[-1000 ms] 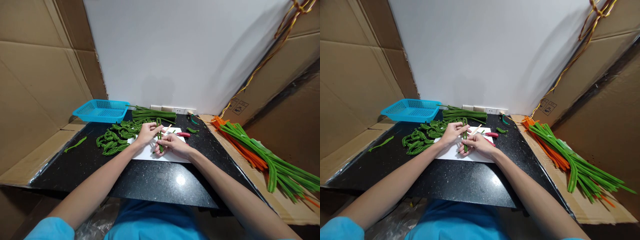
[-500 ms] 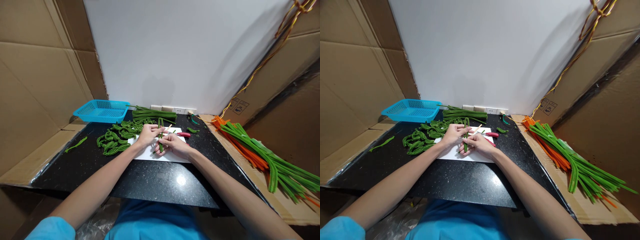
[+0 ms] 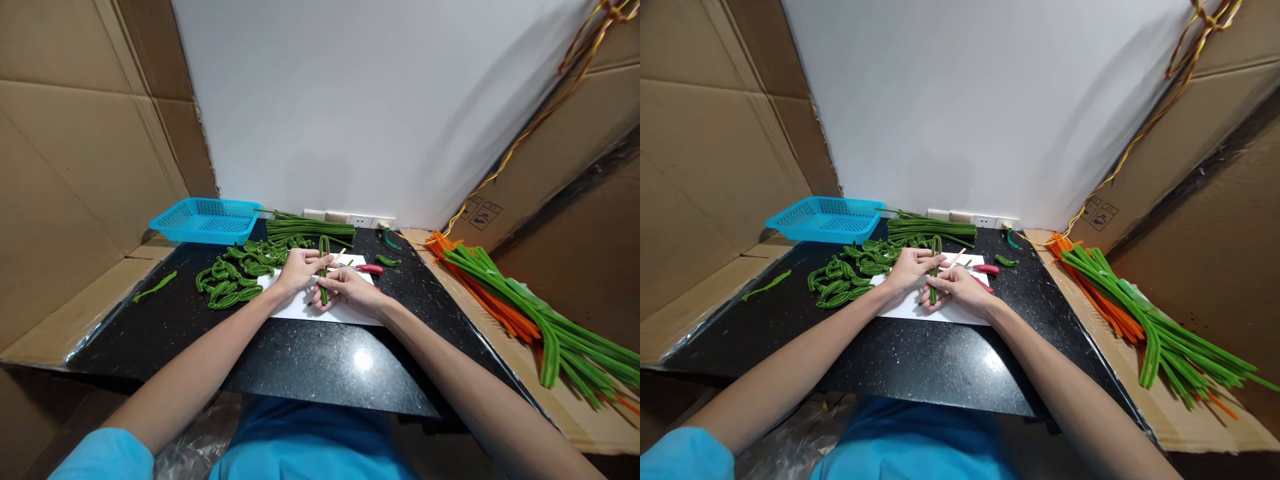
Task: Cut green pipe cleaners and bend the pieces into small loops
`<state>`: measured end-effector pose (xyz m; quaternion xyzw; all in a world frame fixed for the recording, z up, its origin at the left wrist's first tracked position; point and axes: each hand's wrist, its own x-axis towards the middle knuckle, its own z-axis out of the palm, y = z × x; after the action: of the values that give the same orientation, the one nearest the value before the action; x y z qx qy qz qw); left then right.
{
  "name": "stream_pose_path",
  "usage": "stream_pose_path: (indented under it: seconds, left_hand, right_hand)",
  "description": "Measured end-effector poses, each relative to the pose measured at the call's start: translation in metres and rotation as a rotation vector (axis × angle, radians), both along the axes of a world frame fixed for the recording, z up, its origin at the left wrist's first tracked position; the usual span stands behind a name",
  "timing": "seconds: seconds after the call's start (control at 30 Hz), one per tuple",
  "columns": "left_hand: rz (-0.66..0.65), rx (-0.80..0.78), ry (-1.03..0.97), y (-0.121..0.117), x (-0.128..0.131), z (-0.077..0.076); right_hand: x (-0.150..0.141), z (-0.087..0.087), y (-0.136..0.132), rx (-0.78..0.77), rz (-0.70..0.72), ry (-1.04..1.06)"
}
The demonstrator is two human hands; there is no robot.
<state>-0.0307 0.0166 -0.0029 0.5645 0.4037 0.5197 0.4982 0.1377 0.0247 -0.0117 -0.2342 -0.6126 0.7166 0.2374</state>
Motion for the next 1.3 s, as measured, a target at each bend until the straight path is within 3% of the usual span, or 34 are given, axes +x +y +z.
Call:
stream_pose_path:
  seconds: [0.47, 0.87, 1.3]
  left_hand:
    - [-0.014, -0.032, -0.041, -0.002, 0.001, 0.002]
    - [0.066, -0.133, -0.167, 0.0, 0.004, 0.007]
    - [0.148, -0.036, -0.138, 0.0, 0.012, 0.006]
  right_hand:
    - [0.001, -0.001, 0.001, 0.033, 0.003, -0.005]
    - [-0.001, 0.004, -0.003, 0.067, 0.006, -0.059]
    - [-0.006, 0.013, -0.011, 0.091, -0.005, -0.119]
